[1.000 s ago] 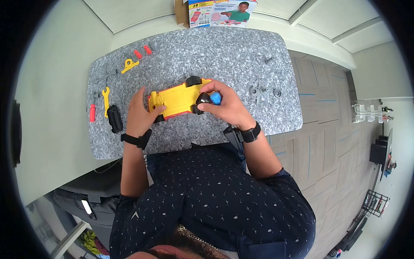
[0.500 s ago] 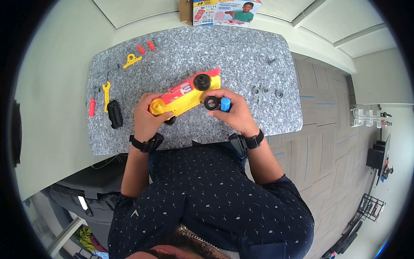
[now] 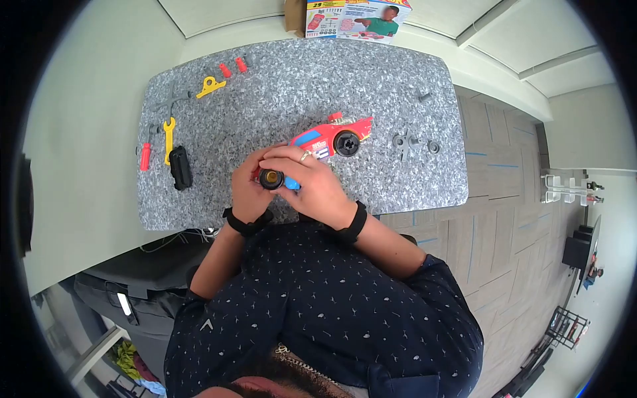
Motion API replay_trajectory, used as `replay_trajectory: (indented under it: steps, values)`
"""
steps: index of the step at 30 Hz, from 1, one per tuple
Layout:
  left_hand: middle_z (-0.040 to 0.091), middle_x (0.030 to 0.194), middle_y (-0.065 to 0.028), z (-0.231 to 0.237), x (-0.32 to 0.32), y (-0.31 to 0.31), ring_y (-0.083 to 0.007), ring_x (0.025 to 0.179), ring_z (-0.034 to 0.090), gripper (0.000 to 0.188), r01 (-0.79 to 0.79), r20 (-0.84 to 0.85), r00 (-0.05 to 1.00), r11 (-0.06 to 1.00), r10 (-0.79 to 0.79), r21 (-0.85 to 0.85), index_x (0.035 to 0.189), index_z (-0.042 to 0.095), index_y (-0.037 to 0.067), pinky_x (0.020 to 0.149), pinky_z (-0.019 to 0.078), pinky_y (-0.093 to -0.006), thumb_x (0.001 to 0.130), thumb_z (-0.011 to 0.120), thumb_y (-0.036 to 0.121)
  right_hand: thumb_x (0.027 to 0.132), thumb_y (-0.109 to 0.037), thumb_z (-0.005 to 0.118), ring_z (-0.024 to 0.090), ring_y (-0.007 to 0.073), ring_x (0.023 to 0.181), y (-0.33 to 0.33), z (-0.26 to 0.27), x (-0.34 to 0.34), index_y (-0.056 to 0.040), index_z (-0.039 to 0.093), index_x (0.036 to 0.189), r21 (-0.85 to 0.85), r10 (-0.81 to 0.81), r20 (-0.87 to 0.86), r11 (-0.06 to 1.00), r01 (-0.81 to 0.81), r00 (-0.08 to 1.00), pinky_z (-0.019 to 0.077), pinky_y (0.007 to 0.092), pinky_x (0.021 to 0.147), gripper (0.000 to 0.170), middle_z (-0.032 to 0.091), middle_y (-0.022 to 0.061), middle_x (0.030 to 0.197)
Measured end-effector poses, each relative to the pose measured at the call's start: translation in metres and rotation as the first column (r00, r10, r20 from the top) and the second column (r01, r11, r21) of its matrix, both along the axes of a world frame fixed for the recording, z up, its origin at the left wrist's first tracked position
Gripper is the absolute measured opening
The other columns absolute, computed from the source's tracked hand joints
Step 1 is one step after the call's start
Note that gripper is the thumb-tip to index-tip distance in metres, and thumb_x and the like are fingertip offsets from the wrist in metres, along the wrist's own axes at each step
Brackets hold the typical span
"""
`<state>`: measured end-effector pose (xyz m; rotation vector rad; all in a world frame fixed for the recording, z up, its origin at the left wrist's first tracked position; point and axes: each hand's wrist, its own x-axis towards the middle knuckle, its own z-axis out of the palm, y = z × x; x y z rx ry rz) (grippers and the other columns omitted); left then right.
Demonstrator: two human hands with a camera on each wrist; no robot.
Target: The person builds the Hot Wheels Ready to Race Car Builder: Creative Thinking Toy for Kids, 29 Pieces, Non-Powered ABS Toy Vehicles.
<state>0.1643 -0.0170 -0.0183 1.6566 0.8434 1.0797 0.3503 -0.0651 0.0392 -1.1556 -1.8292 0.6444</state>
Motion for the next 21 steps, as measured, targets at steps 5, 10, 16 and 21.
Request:
replay_trajectory:
  steps: [5,10,16,21]
  values:
    - [0.075,0.143,-0.0159,-0.006,-0.002,-0.001,-0.0303,0.128,0.075,0.057,-0.002,-0.002,1.0,1.0,0.002,0.026,0.14,0.071,0.004,0.108,0.059,-0.0394,0.084,0.08,-0.008,0.08,-0.003,0.093,0.068,0.0372,0.134,-0.004,0.002,0.001,-0.0104,0.072,0.141,-0.003,0.002,0.02,1.0,-0.002,1.0,0.0611,0.0453,0.107,0.065,0.068,0.0112,0.146]
    - [0.074,0.143,-0.0171,0.002,0.0,0.003,-0.0327,0.131,0.073,0.051,0.024,-0.007,1.0,0.99,-0.023,0.14,0.137,0.071,0.003,0.111,0.0566,-0.0417,0.087,0.08,-0.004,0.084,-0.009,0.095,0.069,0.0371,0.132,-0.015,0.023,0.029,-0.0082,0.074,0.139,0.041,-0.067,-0.028,0.997,0.068,0.997,0.0592,0.0455,0.108,0.059,0.071,0.0144,0.141]
    - [0.07,0.148,-0.0191,-0.009,-0.007,0.006,-0.0298,0.136,0.07,0.051,0.043,-0.025,0.999,0.987,-0.039,0.156,0.142,0.069,0.001,0.114,0.0544,-0.0407,0.094,0.087,0.005,0.087,-0.01,0.094,0.073,0.0304,0.095,-0.034,0.001,0.165,-0.007,0.08,0.118,0.126,-0.745,0.258,0.657,0.743,0.615,0.0573,0.0405,0.082,0.034,0.076,0.0122,0.113]
    - [0.069,0.151,-0.0199,-0.006,-0.013,0.009,-0.0314,0.137,0.069,0.059,0.101,-0.112,0.991,0.961,-0.074,0.256,0.149,0.067,0.001,0.115,0.0536,-0.0414,0.093,0.086,0.003,0.079,-0.01,0.096,0.074,0.0397,0.117,-0.057,-0.037,0.273,-0.007,0.082,0.126,-0.026,-0.669,0.541,0.592,0.805,0.51,0.0598,0.0463,0.098,0.049,0.077,0.0183,0.13]
